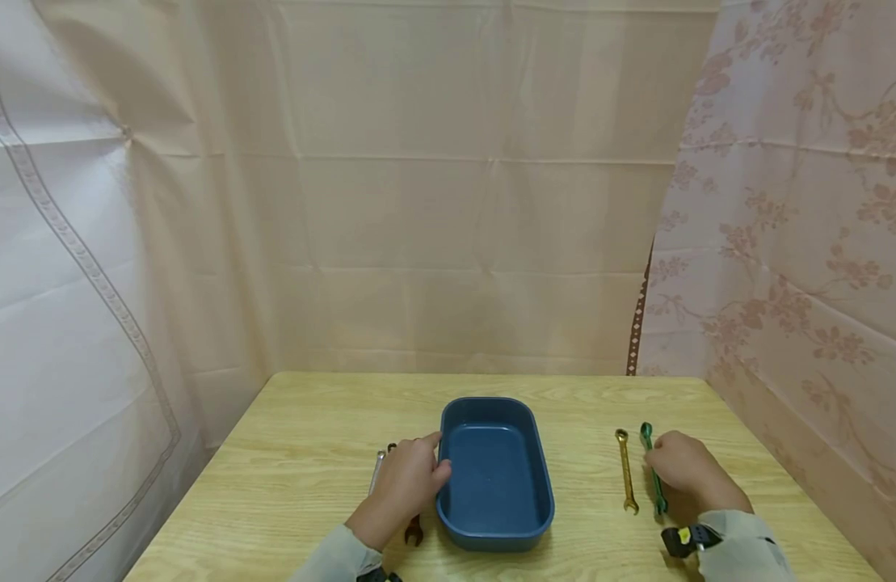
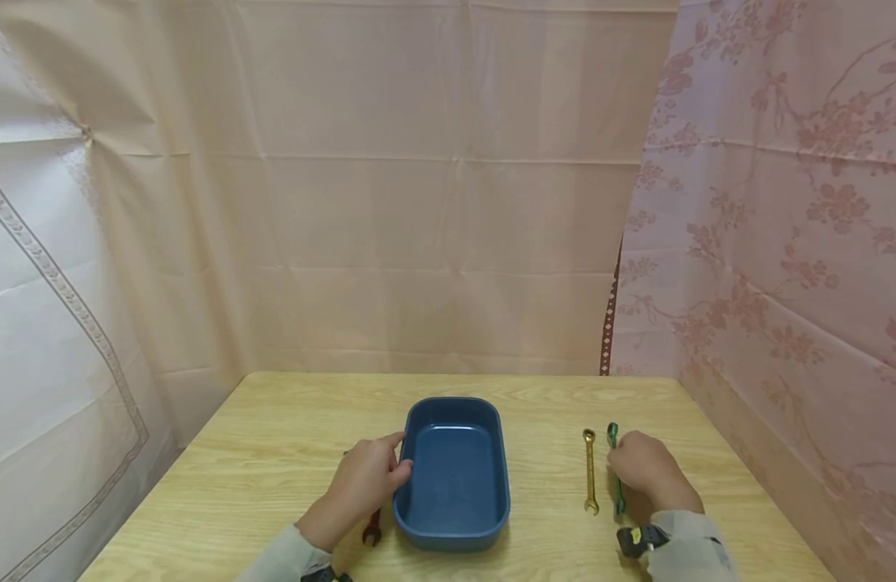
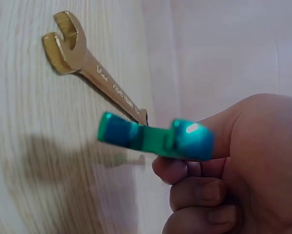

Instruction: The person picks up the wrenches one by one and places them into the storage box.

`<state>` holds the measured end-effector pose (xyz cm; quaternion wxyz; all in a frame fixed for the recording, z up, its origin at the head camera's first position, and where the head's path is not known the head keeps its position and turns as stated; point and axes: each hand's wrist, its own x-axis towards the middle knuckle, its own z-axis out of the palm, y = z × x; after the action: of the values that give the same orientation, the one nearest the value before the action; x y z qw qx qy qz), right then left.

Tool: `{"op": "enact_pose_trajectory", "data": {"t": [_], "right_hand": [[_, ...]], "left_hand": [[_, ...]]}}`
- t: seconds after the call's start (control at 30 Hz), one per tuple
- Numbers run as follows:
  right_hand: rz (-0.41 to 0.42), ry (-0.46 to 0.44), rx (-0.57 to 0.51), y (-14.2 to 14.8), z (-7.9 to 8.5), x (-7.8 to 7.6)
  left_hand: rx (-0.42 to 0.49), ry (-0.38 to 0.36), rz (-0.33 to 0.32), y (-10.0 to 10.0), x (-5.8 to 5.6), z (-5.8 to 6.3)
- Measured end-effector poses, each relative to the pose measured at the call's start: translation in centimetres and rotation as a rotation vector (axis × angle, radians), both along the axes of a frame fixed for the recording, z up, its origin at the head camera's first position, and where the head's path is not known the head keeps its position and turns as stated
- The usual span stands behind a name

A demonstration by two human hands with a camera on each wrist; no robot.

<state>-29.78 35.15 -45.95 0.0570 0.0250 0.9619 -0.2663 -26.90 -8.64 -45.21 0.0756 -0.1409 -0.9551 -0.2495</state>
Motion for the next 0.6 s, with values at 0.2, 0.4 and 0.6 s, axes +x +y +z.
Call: {"op": "enact_pose_trajectory", "data": {"t": [0.2, 0.4, 0.6], "right_hand": [[0.027, -0.057, -0.018, -0.1, 0.6, 0.2], [0.018, -0.024, -0.033, -0.6, 1.2, 0.6], [0.017, 0.033, -0.019, -0.9, 1.5, 0.5]], "left_hand": [[0.012, -0.001, -0.007, 0.0, -0.1, 0.0], [0.017, -0.01, -0.006, -0.1, 0.0, 0.0], [0.011, -0.001, -0.009, -0.1, 0.0, 0.0]]}}
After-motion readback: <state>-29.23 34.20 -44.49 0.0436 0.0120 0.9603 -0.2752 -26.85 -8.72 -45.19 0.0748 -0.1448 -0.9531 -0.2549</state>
